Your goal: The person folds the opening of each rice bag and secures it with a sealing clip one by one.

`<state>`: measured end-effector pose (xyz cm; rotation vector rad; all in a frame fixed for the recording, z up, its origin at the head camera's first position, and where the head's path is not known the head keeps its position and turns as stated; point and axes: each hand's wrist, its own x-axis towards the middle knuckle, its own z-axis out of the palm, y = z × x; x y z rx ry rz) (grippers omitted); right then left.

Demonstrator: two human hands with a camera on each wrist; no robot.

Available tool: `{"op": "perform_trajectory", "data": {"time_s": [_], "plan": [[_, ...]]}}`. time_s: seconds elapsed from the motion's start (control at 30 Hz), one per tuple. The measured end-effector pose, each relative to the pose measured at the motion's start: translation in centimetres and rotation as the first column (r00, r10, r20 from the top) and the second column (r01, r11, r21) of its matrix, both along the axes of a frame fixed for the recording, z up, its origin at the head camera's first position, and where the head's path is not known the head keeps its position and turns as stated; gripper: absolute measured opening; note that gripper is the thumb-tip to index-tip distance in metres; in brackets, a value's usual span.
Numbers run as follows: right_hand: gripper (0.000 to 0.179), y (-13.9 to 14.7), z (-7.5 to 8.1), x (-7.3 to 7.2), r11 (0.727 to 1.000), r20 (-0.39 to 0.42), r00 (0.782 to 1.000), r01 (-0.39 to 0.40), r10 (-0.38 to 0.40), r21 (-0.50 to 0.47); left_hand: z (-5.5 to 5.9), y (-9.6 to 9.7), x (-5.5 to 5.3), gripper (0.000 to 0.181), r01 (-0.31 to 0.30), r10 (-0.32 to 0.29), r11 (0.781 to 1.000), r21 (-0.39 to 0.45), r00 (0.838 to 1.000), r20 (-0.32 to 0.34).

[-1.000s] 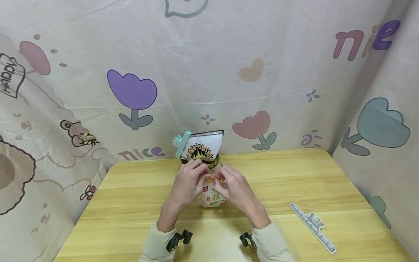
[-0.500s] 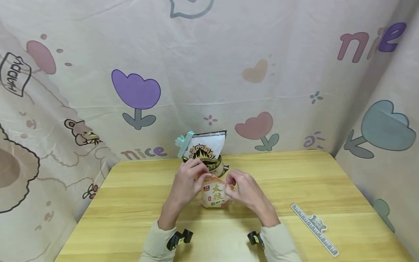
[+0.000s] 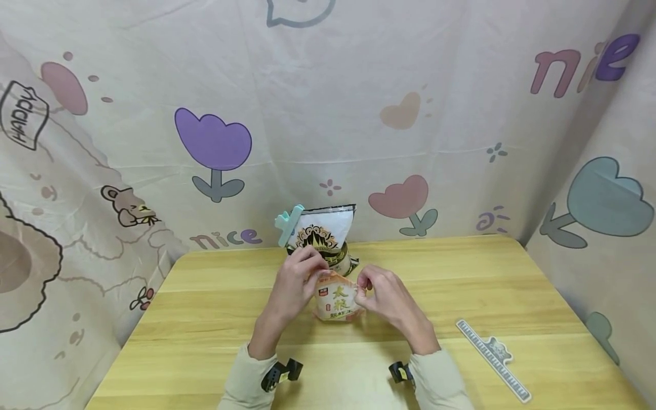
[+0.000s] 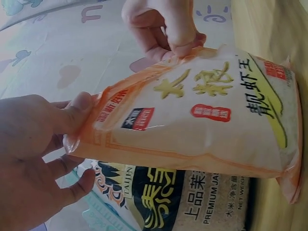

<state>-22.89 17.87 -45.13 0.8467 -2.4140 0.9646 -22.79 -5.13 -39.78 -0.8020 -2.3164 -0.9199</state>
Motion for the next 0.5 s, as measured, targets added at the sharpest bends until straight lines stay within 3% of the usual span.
{"op": "perform_trajectory", "data": {"time_s": [0.2,0.33,0.5], "plan": [[0.019,-0.27,0.08,-0.18,1.000,0.015,1.000,0.005,-0.005,0.018,0.02,-0.56,0.11,0.009,-0.001,0.000,0.999,0.038,0.999,0.040],[0.019,-0.14,-0.04,-0.13,0.998,0.035,0.999,0.026,-0.028,0.050,-0.02,-0.56,0.15,0.010,-0.027,0.027,1.000,0.008,1.000,-0.012],[0.018,0.20,-0.43,0.31,0.997,0.001,0.999,0.053,-0.053,0.049,-0.06,-0.08,0.28,0.008,-0.042,0.040,0.998,-0.038,0.997,-0.059]]}}
